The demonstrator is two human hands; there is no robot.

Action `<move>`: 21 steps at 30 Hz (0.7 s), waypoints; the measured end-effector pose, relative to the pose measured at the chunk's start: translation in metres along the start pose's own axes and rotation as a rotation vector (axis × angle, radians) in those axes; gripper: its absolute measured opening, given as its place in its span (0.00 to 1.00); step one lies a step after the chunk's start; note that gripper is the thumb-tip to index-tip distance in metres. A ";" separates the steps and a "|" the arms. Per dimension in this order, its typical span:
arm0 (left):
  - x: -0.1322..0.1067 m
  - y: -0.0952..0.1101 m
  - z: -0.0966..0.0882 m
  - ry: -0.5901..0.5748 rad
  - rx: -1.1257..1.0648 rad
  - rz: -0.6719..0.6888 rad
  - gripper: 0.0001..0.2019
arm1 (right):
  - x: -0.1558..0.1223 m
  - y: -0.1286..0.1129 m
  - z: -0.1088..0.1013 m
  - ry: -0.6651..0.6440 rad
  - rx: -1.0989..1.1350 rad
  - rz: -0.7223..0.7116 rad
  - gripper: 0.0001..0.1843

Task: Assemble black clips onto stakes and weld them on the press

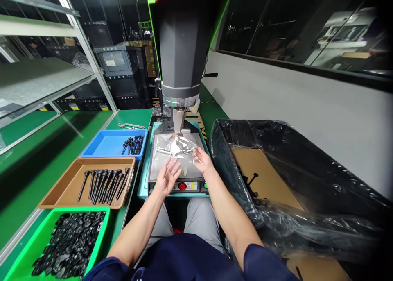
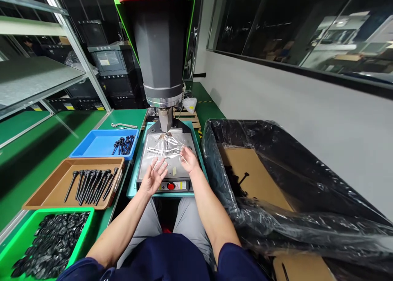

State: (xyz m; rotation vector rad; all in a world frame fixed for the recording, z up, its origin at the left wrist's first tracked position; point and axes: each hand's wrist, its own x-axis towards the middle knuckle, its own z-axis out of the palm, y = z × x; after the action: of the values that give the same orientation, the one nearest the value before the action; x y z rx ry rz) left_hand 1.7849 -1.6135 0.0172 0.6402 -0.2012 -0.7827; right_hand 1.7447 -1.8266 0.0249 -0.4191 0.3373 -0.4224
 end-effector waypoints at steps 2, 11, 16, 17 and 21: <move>0.006 0.003 0.010 0.079 0.020 -0.005 0.21 | -0.006 0.006 -0.003 -0.083 0.132 -0.053 0.07; 0.016 0.014 0.036 0.074 -0.006 0.017 0.13 | 0.014 0.079 0.022 0.024 -0.418 -0.283 0.13; 0.020 0.026 0.045 0.040 0.042 0.058 0.12 | 0.047 0.059 0.049 0.246 -0.972 -0.742 0.22; 0.021 0.027 0.047 0.036 0.049 0.062 0.12 | 0.053 0.054 0.053 0.276 -1.050 -0.805 0.23; 0.025 0.032 0.053 0.017 0.068 0.062 0.12 | 0.073 0.044 0.060 0.216 -1.266 -0.890 0.20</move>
State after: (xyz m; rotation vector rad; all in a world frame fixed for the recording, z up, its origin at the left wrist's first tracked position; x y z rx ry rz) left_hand 1.8005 -1.6390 0.0767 0.7016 -0.2324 -0.7128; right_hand 1.8450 -1.8040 0.0396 -1.8014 0.6051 -1.1126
